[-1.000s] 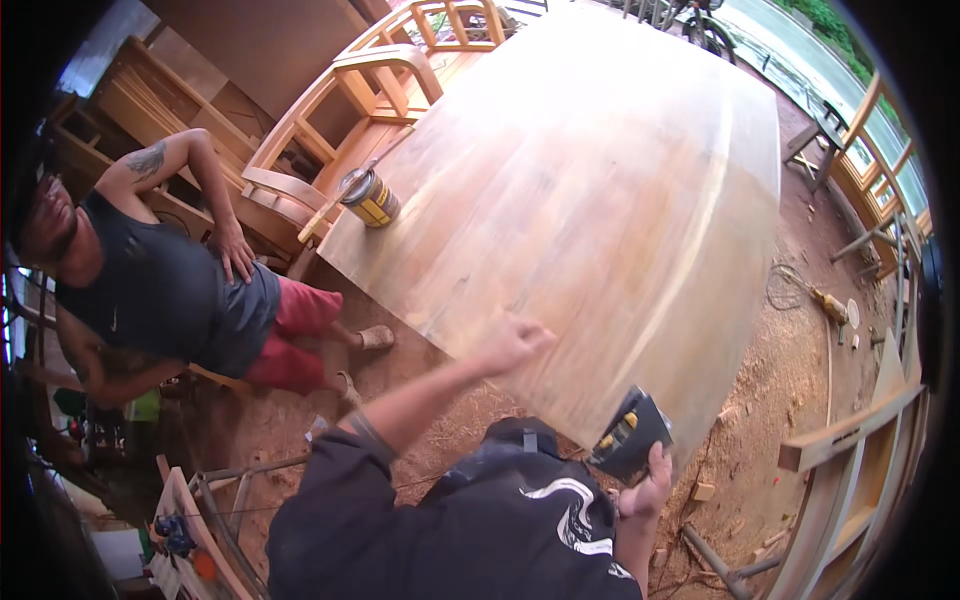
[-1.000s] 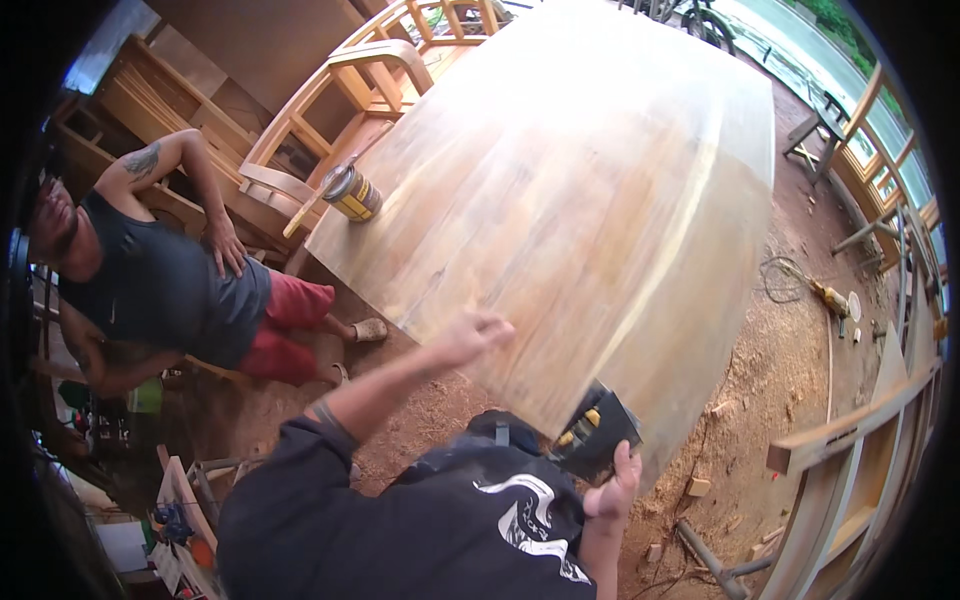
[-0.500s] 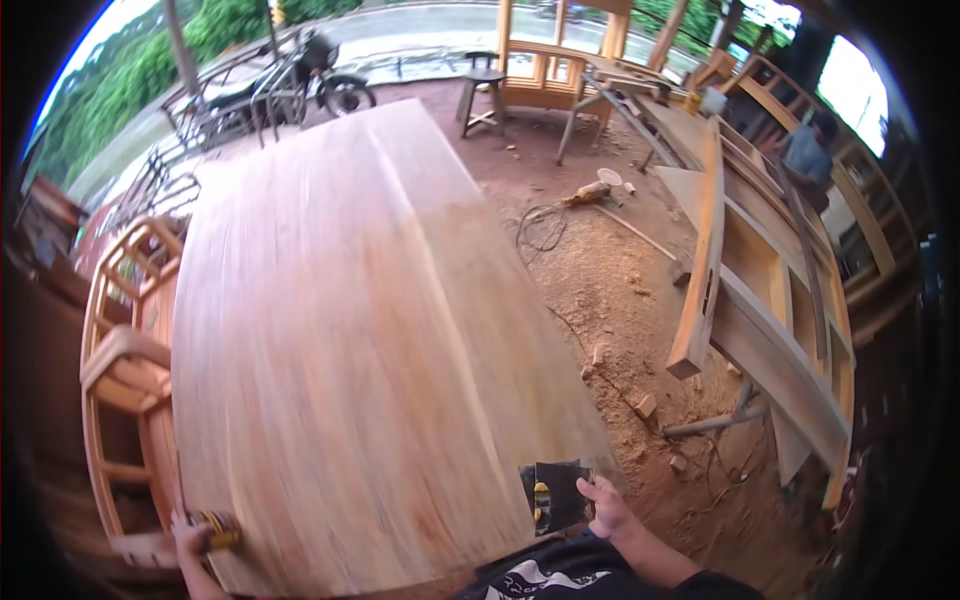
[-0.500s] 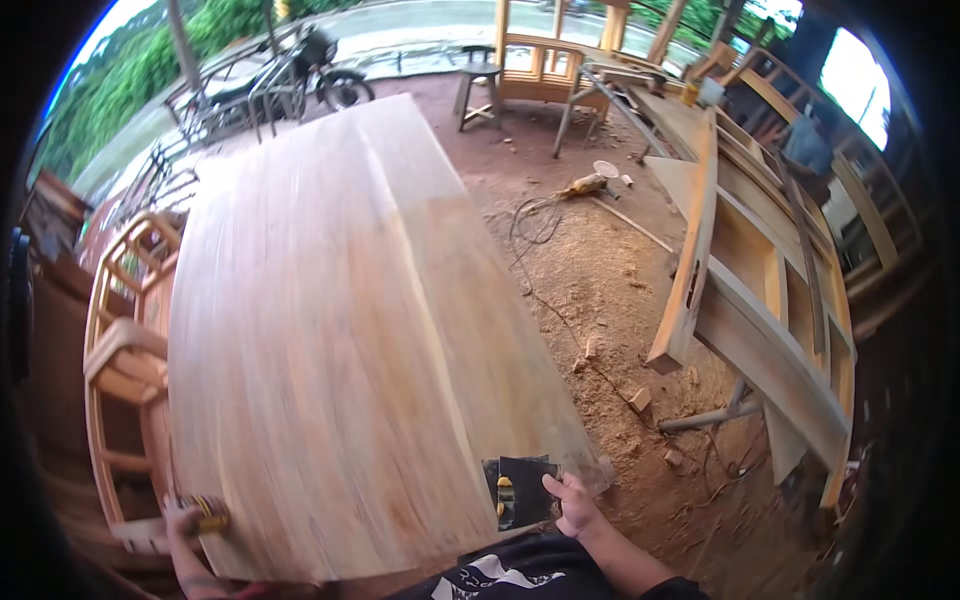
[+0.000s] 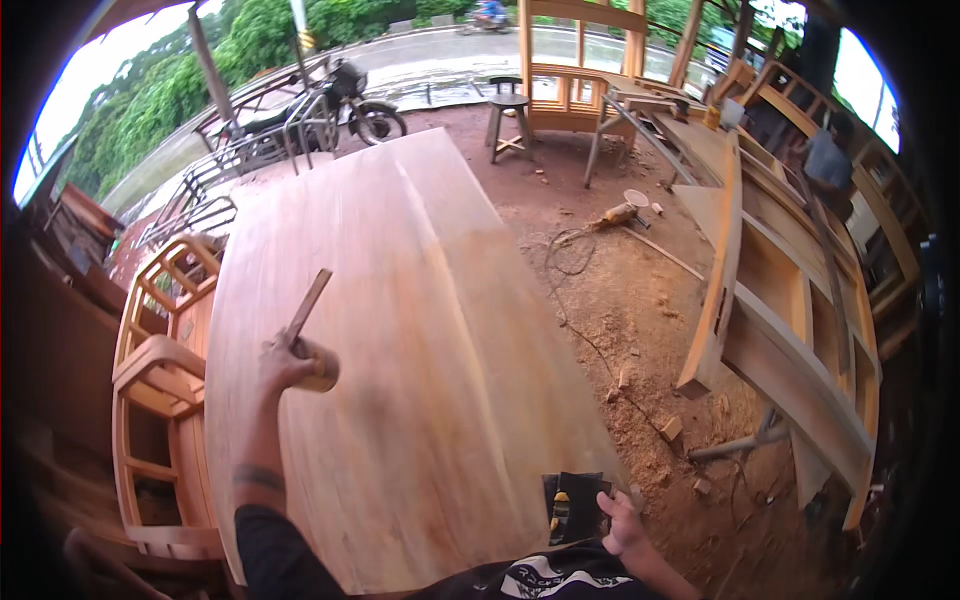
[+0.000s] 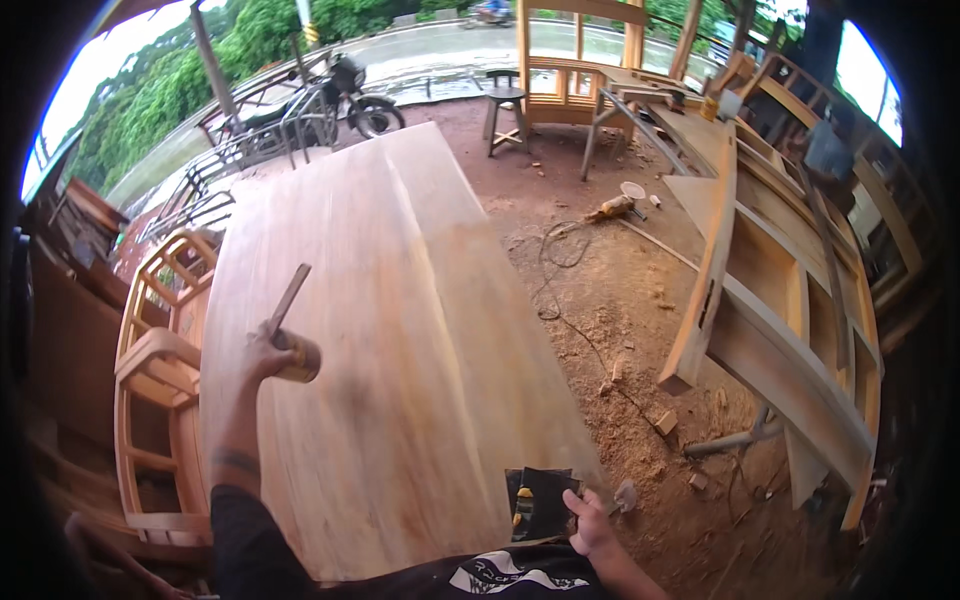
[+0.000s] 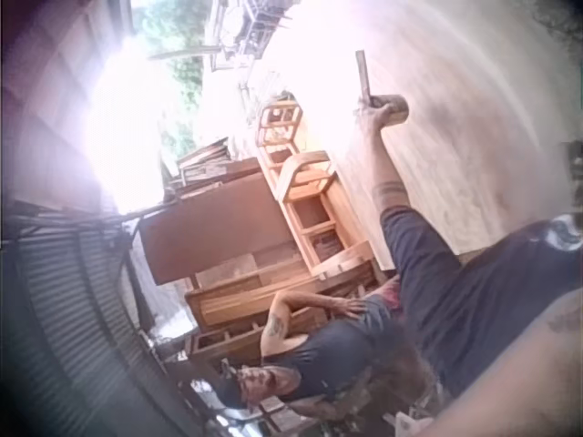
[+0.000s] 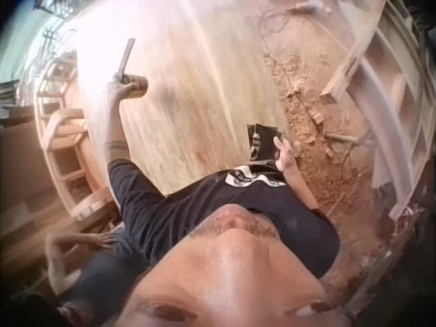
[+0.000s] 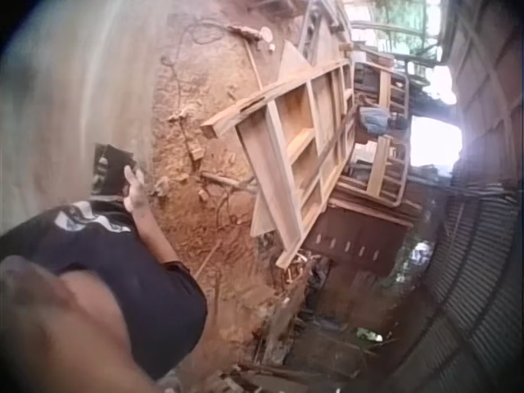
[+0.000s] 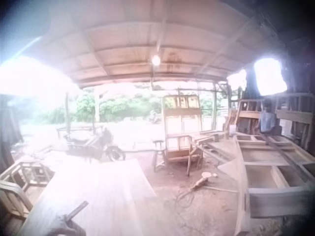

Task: The person sands the underside of a wooden frame with sandpaper and then applies yellow putty to a large tabletop using a metal scraper.

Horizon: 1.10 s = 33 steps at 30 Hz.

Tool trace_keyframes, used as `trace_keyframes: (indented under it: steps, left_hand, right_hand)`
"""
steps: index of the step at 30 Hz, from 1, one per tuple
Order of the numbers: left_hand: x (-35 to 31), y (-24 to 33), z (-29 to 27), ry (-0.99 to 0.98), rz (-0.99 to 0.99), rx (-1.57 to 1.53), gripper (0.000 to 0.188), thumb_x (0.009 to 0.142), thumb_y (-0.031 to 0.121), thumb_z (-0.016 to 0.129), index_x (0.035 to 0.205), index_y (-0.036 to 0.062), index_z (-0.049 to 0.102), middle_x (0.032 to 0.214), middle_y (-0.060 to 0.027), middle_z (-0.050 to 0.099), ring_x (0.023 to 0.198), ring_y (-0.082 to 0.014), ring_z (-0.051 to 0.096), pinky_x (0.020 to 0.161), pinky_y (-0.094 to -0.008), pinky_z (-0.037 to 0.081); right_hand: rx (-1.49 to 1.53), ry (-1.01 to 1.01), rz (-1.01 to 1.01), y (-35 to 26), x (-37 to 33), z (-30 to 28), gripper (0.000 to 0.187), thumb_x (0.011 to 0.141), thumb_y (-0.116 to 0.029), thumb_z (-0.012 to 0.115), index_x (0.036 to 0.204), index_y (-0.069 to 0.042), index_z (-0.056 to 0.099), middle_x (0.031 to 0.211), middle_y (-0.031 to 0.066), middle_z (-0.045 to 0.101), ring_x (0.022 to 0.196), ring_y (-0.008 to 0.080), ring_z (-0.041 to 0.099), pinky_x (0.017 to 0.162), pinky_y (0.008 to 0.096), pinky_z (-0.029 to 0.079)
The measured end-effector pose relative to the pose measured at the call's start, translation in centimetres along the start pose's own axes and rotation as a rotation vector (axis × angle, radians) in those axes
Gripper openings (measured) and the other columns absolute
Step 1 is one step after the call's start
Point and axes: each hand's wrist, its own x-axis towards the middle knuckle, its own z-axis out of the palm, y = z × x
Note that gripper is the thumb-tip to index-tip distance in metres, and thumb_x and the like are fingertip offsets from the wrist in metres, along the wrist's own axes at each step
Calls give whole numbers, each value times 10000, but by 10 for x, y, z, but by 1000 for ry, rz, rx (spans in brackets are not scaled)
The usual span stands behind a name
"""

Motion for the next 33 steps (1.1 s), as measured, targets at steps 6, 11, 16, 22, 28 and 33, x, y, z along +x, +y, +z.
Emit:
trace_keyframes:
  steps: [6,11,16,22,28,33]
  left_hand:
    - [74,102,60,-44,33,-41,1096,541,360,784,1441,23,259,1311,-286,444,1212,-406,471,1014,-409,422]
    - [42,197,77,9,-87,191,1083,614,460,759,1471,80,217,1374,-302,371,1272,-439,384,1047,-480,359]
    - [17,232,113,542,193,248,929,726,544,710,1407,46,321,1326,-267,432,1261,-426,372,1066,-479,306]
    - [-102,383,226,-119,528,-678,542,892,361,633,1247,-28,502,1228,-193,555,1184,-294,496,1014,-374,376]
    - [-204,528,302,-1115,124,-1021,694,936,612,343,1420,115,349,1367,-157,460,1260,-308,431,1015,-460,373]
    - [-231,549,331,-1793,-199,-1476,630,975,508,273,1376,37,395,1260,-253,530,1081,-413,576,916,-521,480]
  right_hand:
    - [133,136,-215,-30,-35,-60,302,923,-152,516,1175,10,558,1086,105,643,968,210,632,883,367,507]
    - [253,251,-331,-79,-72,-111,310,935,-171,512,1183,12,545,1107,112,635,977,223,636,885,368,508]
    - [259,232,-338,-131,-56,-172,366,932,-215,524,1214,18,523,1128,113,628,1011,238,629,908,369,497]
    - [188,209,-329,-227,-18,-243,339,924,-204,554,1182,16,542,1106,123,640,983,232,643,883,360,511]
    - [156,137,-294,-288,-6,-287,388,931,-214,529,1234,28,497,1132,125,623,1018,240,624,901,367,496]
    - [223,180,-416,-299,-17,-303,353,932,-176,508,1211,39,506,1130,147,615,998,257,628,891,382,506]
